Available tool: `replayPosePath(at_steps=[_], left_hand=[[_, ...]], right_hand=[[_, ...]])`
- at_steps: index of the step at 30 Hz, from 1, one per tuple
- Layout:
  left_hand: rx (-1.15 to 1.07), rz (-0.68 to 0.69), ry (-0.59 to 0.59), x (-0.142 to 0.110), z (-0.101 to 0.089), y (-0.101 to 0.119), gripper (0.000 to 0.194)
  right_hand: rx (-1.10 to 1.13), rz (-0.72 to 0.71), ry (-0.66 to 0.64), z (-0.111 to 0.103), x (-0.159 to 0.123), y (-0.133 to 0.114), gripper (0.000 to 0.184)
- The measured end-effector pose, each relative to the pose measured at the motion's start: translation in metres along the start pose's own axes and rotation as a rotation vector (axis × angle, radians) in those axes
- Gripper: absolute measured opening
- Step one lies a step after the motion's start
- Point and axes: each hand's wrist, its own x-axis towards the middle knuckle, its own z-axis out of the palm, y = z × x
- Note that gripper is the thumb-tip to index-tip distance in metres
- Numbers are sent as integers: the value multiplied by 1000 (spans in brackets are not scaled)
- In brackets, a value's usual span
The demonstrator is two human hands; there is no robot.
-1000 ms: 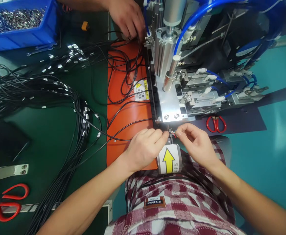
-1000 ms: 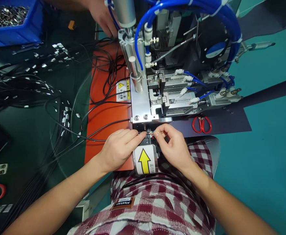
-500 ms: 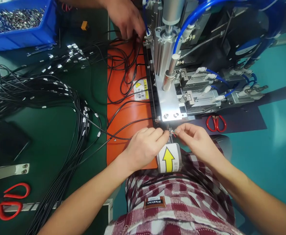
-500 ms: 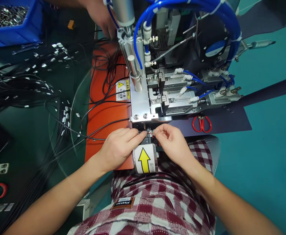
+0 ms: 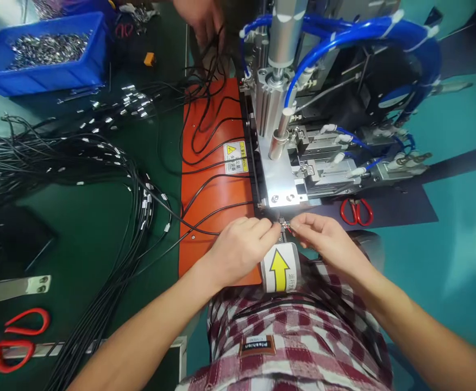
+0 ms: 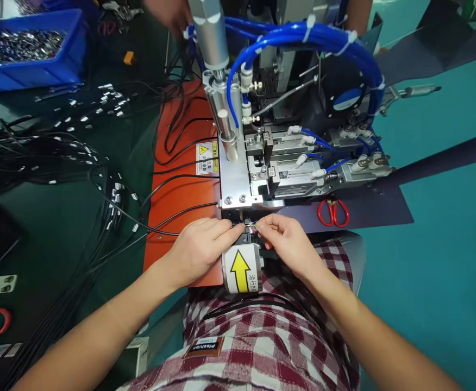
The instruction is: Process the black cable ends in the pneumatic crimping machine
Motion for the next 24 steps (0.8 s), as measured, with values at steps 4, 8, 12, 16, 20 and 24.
replayPosePath(at_steps=[4, 8, 12, 16, 20, 24], left_hand=[[-7, -5, 17, 0, 0, 0, 22], [2, -7, 8, 0, 0, 0, 22], [-19, -8, 16, -1, 1, 0, 23], [-25, -12, 16, -1, 1, 0, 22], [-3, 4, 24, -1, 0, 0, 23], [-1, 7, 42, 0, 0, -1, 22]], right_hand=[[-169, -188, 167, 0, -7, 5, 25], [-236, -287, 203, 5, -6, 6, 17], [-300, -305, 213, 9, -2, 11, 17], [-314, -278, 206, 12, -2, 13, 18], [-220, -139, 141, 12, 0, 6, 26], [-134, -46, 38, 6, 3, 0, 41]])
